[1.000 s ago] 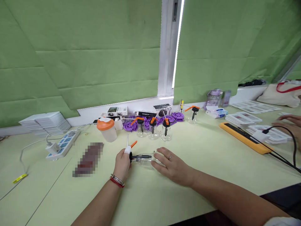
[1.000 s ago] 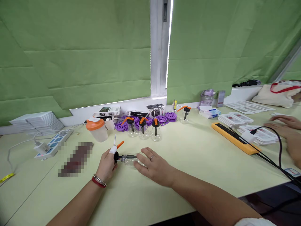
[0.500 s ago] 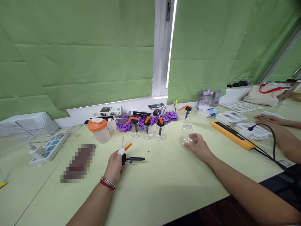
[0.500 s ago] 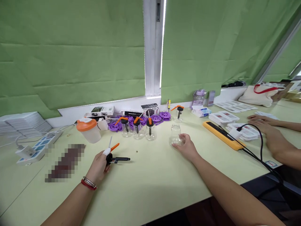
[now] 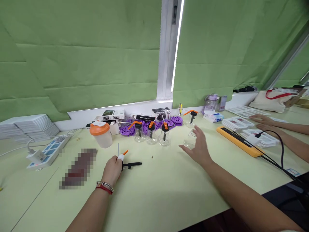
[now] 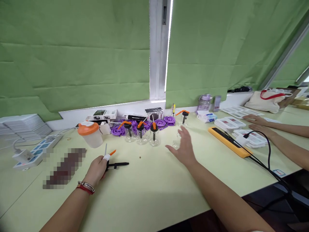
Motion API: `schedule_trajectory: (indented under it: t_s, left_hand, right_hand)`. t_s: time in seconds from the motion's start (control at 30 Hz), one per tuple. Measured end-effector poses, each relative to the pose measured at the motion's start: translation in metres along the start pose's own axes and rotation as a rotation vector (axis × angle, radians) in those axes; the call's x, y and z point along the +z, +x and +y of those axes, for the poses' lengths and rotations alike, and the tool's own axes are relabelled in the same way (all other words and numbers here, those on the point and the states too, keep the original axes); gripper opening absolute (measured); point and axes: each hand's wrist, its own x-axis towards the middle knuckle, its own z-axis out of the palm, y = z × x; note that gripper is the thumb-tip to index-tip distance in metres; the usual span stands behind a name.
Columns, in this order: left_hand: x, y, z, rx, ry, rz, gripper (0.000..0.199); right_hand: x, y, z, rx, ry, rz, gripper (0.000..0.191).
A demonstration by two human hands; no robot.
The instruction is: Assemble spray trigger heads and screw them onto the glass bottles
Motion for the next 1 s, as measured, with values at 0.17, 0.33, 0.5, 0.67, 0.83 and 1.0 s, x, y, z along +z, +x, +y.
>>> schedule_trajectory:
  t_s: [0.17, 0.33, 0.5, 0.67, 0.83, 1.0]
  left_hand:
    - [-0.01, 0.007, 0.0, 0.033, 0.243, 0.062, 0.043]
    - [-0.018, 0.004, 0.007, 0.02, 0.352, 0.063, 0.042]
    - [-0.027, -0.01, 0.026, 0.003, 0.474, 0.092, 0.043]
    - [-0.008, -0.058, 0.052, 0.604, 0.197, 0.115, 0.06]
    - [0.019, -0.104, 0.06, 0.691, -0.331, -0.214, 0.086]
    - [0.011, -0.102, 0.061, 0.392, -0.738, -0.38, 0.049]
  right_hand:
    - [0.063, 0.027, -0.035, 0.145, 0.206, -0.212, 0.088]
    - [0.099, 0.037, -0.027, 0.487, 0.274, -0.343, 0.06]
    - [0.062, 0.016, -0.036, 0.459, 0.123, -0.288, 0.046]
    - [0.016, -0.028, -0.092, 0.259, 0.003, -0.476, 0.046]
    - [0.006, -0.064, -0.152, -0.007, -0.111, -0.646, 0.039]
    - [0.008, -0.043, -0.153, 0.046, 0.372, -0.906, 0.046]
